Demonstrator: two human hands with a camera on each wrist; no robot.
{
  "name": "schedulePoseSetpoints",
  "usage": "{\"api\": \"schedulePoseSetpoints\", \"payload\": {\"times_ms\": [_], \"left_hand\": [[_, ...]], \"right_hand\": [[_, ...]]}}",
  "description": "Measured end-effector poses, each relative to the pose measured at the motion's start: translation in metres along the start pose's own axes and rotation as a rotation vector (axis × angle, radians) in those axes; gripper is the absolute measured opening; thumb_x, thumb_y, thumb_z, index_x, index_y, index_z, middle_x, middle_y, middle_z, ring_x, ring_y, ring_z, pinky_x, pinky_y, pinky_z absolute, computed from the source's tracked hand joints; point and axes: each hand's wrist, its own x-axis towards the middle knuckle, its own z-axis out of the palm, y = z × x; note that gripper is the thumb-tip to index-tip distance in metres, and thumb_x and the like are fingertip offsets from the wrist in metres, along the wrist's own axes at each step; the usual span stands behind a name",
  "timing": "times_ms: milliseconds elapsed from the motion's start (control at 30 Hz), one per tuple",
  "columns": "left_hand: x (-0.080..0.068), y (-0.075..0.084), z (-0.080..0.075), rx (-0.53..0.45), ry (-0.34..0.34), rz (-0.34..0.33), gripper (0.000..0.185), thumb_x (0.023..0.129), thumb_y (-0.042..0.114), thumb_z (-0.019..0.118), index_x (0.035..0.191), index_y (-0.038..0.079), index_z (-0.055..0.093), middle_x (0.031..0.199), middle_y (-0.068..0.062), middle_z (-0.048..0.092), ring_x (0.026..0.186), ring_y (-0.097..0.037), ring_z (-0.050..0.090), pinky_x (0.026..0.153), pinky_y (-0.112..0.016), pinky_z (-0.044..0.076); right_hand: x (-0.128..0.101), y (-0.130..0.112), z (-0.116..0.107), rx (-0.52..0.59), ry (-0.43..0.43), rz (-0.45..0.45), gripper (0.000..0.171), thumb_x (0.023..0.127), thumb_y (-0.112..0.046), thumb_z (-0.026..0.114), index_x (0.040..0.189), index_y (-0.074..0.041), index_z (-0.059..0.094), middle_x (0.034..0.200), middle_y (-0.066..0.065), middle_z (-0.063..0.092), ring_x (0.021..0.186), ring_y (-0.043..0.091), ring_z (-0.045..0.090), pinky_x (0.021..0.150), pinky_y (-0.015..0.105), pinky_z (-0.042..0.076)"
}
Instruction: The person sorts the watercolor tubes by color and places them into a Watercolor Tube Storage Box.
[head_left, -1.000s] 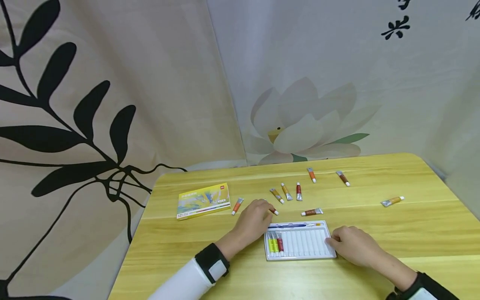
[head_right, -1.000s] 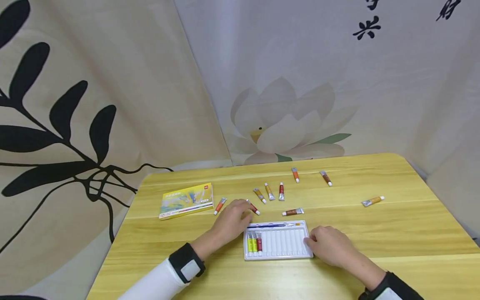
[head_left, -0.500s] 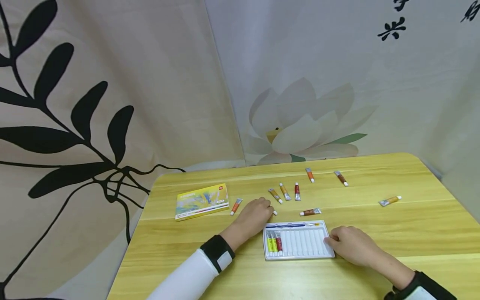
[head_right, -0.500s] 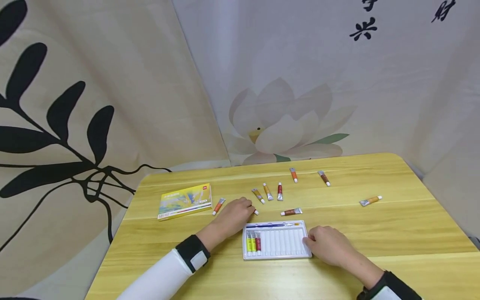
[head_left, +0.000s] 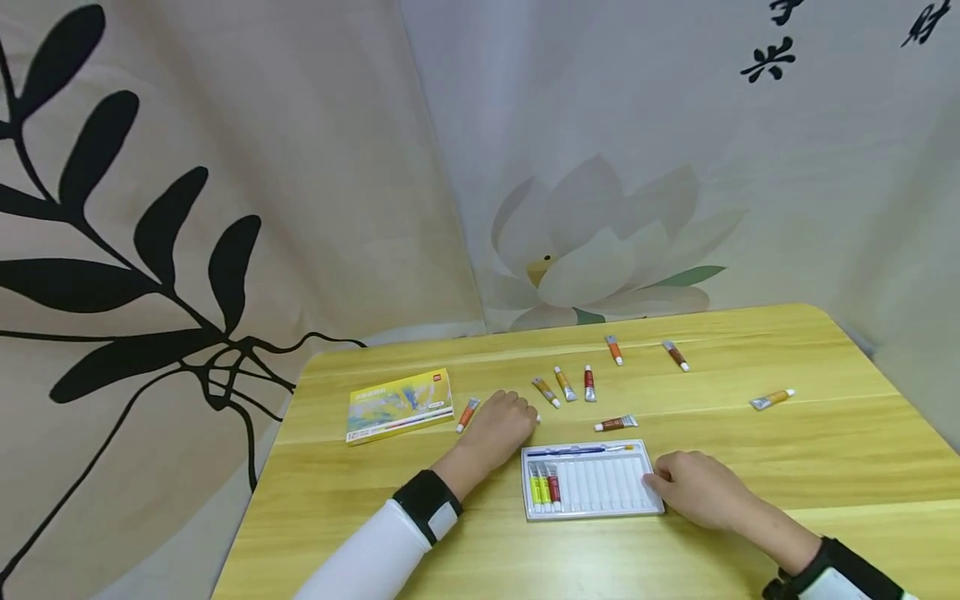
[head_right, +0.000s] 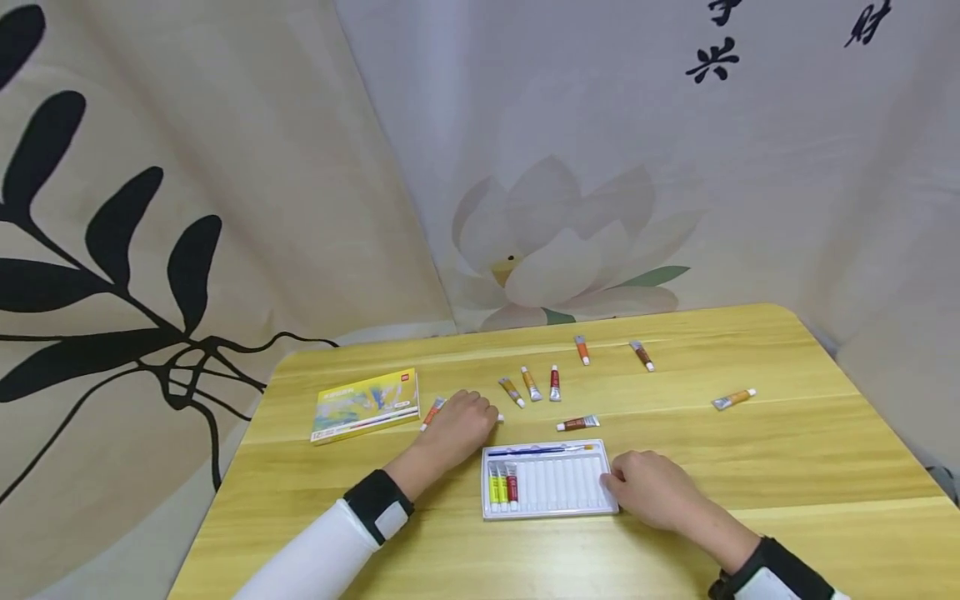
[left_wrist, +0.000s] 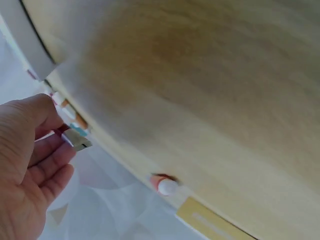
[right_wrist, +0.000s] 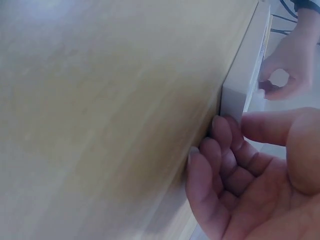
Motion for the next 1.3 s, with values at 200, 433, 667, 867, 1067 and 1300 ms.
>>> {"api": "schedulePoseSetpoints", "payload": {"times_ms": [200, 433, 667, 867, 1067, 1300], "left_hand": [[-0.015, 0.002, -0.010, -0.081, 0.100, -0.007, 0.007, 0.099, 0.012, 0.074, 0.106, 0.011, 0.074, 0.095, 0.000, 0.071, 0.084, -0.015, 0.057, 0.081, -0.028, 0.048], [-0.029, 0.015, -0.028, -0.149, 0.194, 0.122, 0.012, 0.098, 0.018, 0.077, 0.109, 0.015, 0.077, 0.102, 0.002, 0.074, 0.093, -0.013, 0.061, 0.092, -0.028, 0.050], [-0.032, 0.031, -0.032, -0.099, 0.165, 0.332, 0.009, 0.098, 0.019, 0.075, 0.105, 0.022, 0.079, 0.103, 0.008, 0.072, 0.101, -0.011, 0.060, 0.100, -0.027, 0.046], [-0.034, 0.042, -0.031, -0.065, 0.137, 0.414, 0.009, 0.097, 0.021, 0.074, 0.103, 0.026, 0.078, 0.101, 0.010, 0.069, 0.097, -0.009, 0.056, 0.096, -0.025, 0.045], [-0.035, 0.046, -0.030, 0.005, 0.142, 0.445, 0.008, 0.097, 0.021, 0.073, 0.101, 0.027, 0.076, 0.098, 0.012, 0.068, 0.094, -0.009, 0.054, 0.093, -0.025, 0.043], [-0.031, 0.049, -0.029, 0.067, 0.129, 0.477, 0.009, 0.098, 0.021, 0.070, 0.099, 0.028, 0.075, 0.095, 0.014, 0.068, 0.091, -0.008, 0.053, 0.092, -0.024, 0.043]], "right_hand": [[0.000, -0.002, 0.003, 0.001, -0.008, 0.001, 0.039, 0.100, -0.020, 0.069, 0.066, -0.016, 0.051, 0.057, -0.005, 0.044, 0.050, 0.009, 0.039, 0.051, 0.024, 0.028], [0.001, -0.001, 0.003, 0.000, -0.004, 0.011, 0.040, 0.100, -0.020, 0.069, 0.065, -0.017, 0.050, 0.056, -0.006, 0.043, 0.050, 0.009, 0.039, 0.051, 0.024, 0.028], [0.000, 0.000, -0.001, -0.011, 0.016, -0.041, 0.041, 0.100, -0.020, 0.068, 0.065, -0.017, 0.048, 0.057, -0.007, 0.041, 0.051, 0.008, 0.037, 0.052, 0.025, 0.028], [0.000, -0.002, -0.002, -0.007, 0.008, -0.027, 0.041, 0.101, -0.021, 0.068, 0.065, -0.017, 0.048, 0.057, -0.007, 0.041, 0.051, 0.009, 0.037, 0.052, 0.025, 0.028], [0.000, -0.003, -0.003, 0.001, -0.006, -0.011, 0.040, 0.101, -0.020, 0.067, 0.066, -0.016, 0.049, 0.057, -0.006, 0.041, 0.051, 0.009, 0.038, 0.052, 0.025, 0.028], [-0.001, -0.002, -0.002, 0.000, -0.002, -0.013, 0.040, 0.101, -0.021, 0.068, 0.066, -0.016, 0.049, 0.057, -0.006, 0.041, 0.051, 0.009, 0.037, 0.052, 0.025, 0.028]]}}
